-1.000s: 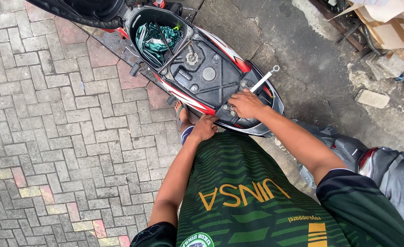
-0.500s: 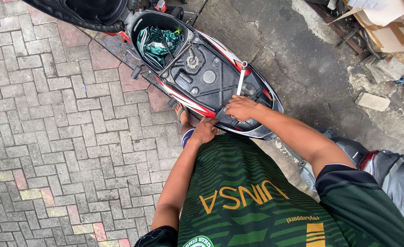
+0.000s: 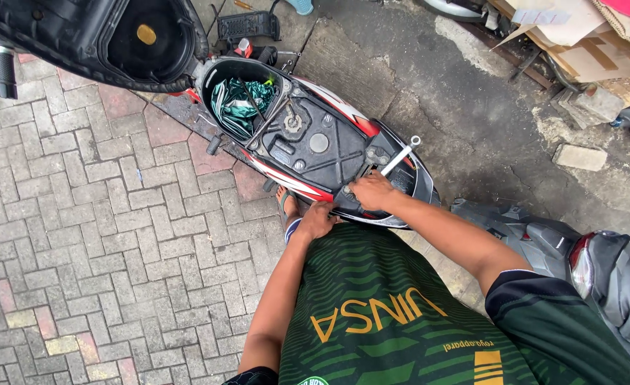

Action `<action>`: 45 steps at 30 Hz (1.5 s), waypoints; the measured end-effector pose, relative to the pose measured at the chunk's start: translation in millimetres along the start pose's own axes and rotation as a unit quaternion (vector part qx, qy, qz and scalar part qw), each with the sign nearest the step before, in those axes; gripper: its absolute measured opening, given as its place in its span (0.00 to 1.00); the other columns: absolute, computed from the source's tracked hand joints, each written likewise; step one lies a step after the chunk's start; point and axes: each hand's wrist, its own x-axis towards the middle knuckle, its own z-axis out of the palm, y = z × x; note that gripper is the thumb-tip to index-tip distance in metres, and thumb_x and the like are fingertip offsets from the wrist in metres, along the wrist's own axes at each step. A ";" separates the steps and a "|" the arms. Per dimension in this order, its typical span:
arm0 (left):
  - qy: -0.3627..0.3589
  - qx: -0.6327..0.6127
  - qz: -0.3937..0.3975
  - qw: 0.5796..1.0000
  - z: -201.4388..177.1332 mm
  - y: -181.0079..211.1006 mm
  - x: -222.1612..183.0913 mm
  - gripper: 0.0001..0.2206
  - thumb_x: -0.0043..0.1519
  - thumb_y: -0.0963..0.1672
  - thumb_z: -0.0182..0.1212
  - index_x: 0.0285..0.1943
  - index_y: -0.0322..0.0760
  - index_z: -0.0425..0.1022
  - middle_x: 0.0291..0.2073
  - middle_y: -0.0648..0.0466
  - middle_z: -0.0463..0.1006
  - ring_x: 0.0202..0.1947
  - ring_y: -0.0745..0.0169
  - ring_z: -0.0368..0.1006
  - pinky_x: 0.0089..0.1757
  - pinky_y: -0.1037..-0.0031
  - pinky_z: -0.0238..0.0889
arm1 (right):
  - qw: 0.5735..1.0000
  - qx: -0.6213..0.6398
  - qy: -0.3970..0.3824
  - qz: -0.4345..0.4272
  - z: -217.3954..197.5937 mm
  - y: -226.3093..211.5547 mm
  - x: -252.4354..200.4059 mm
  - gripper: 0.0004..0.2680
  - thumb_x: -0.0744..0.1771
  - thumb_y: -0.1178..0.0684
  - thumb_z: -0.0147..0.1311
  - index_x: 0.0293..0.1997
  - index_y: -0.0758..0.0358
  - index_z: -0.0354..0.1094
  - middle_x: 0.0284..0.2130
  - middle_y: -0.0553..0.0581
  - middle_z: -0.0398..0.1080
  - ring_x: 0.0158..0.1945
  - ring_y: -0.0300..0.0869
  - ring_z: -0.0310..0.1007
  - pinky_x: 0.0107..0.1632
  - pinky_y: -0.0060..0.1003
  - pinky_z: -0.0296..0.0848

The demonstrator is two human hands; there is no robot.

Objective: A person uses a wrench to work on the internal bolts and components of a motorcycle under the seat area.

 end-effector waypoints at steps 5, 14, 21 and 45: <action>-0.026 -0.014 -0.017 0.999 1.8 -8.7 12.9 0.20 0.60 0.47 0.64 0.61 0.38 0.77 0.53 0.41 0.80 0.59 0.38 0.72 0.59 0.58 0.66 | 0.997 0.038 0.011 0.069 -3.3 -17.0 -17.8 0.18 0.65 0.51 0.51 0.61 0.59 0.65 0.40 0.60 0.78 0.43 0.59 0.80 0.51 0.58 0.72; -0.072 0.040 -0.008 0.997 -8.2 33.7 25.5 0.24 0.62 0.47 0.60 0.68 0.35 0.70 0.61 0.39 0.74 0.62 0.37 0.70 0.60 0.56 0.66 | 0.990 0.041 0.080 0.107 2.6 -28.0 -26.3 0.10 0.67 0.48 0.51 0.50 0.58 0.68 0.39 0.58 0.75 0.40 0.56 0.81 0.48 0.52 0.76; -0.123 0.099 -0.053 0.986 -14.3 52.2 17.3 0.31 0.62 0.49 0.59 0.75 0.41 0.58 0.66 0.39 0.67 0.65 0.37 0.68 0.61 0.53 0.64 | 0.990 0.041 0.134 0.007 -22.5 -20.4 -40.6 0.07 0.65 0.54 0.51 0.45 0.61 0.69 0.37 0.59 0.73 0.45 0.56 0.77 0.54 0.48 0.67; -0.147 0.040 -0.095 0.984 -27.6 55.3 5.6 0.30 0.65 0.48 0.57 0.77 0.50 0.53 0.60 0.34 0.75 0.64 0.34 0.69 0.63 0.53 0.61 | 0.969 -0.102 0.120 -0.193 -6.3 10.8 2.4 0.07 0.60 0.52 0.56 0.39 0.48 0.69 0.32 0.49 0.70 0.43 0.44 0.69 0.56 0.40 0.63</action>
